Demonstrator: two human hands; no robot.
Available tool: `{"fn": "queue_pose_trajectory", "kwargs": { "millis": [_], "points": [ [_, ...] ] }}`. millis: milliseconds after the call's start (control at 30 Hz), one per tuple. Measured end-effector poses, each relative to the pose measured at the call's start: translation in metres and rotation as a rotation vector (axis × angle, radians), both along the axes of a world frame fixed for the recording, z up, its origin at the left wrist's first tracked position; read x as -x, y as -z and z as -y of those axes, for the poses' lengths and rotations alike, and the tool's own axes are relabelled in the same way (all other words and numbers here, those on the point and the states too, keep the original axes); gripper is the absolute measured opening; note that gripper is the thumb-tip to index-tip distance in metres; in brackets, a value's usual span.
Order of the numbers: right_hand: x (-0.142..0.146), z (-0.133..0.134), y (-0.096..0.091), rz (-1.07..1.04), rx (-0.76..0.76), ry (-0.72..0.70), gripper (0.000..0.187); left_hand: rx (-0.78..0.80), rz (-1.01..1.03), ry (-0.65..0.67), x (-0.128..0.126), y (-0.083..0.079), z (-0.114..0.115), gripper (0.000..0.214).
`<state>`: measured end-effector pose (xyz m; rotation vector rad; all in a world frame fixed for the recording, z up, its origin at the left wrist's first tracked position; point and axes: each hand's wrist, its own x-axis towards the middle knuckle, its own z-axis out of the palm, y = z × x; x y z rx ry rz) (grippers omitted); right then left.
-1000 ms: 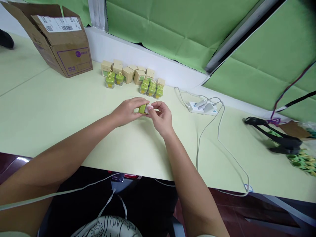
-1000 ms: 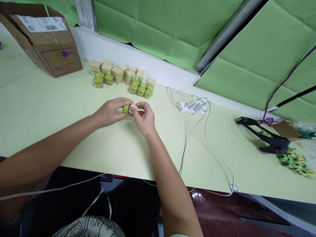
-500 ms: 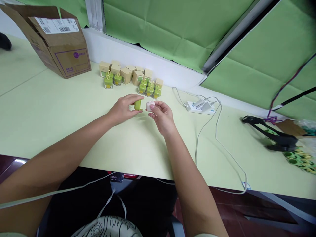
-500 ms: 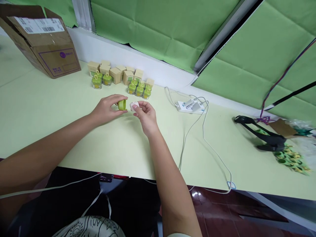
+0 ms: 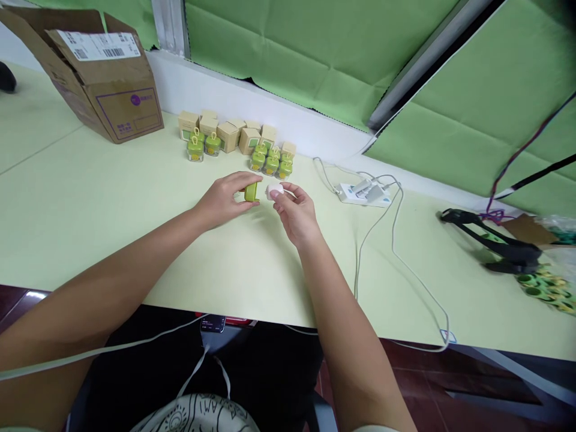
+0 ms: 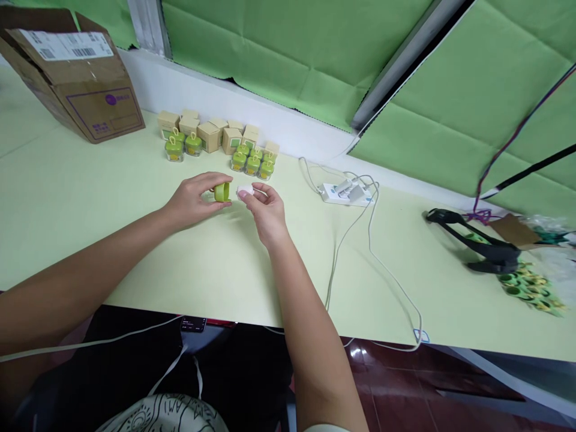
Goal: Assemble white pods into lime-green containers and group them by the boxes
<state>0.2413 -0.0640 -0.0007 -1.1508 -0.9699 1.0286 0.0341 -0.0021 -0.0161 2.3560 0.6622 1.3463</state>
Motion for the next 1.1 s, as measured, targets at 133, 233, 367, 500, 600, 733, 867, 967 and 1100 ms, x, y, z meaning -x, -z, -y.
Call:
{"fn": "queue_pose_trajectory", "kwargs": {
  "millis": [133,233,367,500,600,733,867,967,1100],
  "points": [
    [0.005,0.003,-0.001,0.060,-0.022,-0.019,0.062,-0.076,-0.002,-0.001,-0.001,-0.001,0.002,0.042],
    [0.009,0.005,-0.001,0.079,-0.075,-0.050,0.061,-0.101,-0.010,0.009,0.000,-0.001,0.003,0.040],
    [0.012,0.005,0.003,0.152,-0.166,-0.073,0.056,-0.089,-0.026,0.027,0.000,0.001,0.002,0.042],
    [0.012,0.003,0.010,0.211,-0.212,-0.089,0.057,-0.100,-0.032,0.049,0.001,0.005,0.000,0.044],
    [0.010,0.003,0.012,0.260,-0.247,-0.088,0.055,-0.125,-0.026,0.060,0.001,0.006,0.000,0.044],
    [0.008,0.004,0.010,0.331,-0.264,-0.108,0.051,-0.119,-0.036,0.080,0.000,0.005,0.002,0.043],
    [0.006,0.004,0.008,0.351,-0.258,-0.121,0.051,-0.079,-0.053,0.076,0.000,0.005,0.002,0.043],
    [0.005,0.003,0.009,0.342,-0.228,-0.145,0.049,-0.049,-0.067,0.077,0.000,0.005,0.003,0.042],
    [0.006,0.003,0.009,0.299,-0.184,-0.159,0.055,-0.027,-0.054,0.079,0.000,0.005,0.003,0.042]
  ]
}}
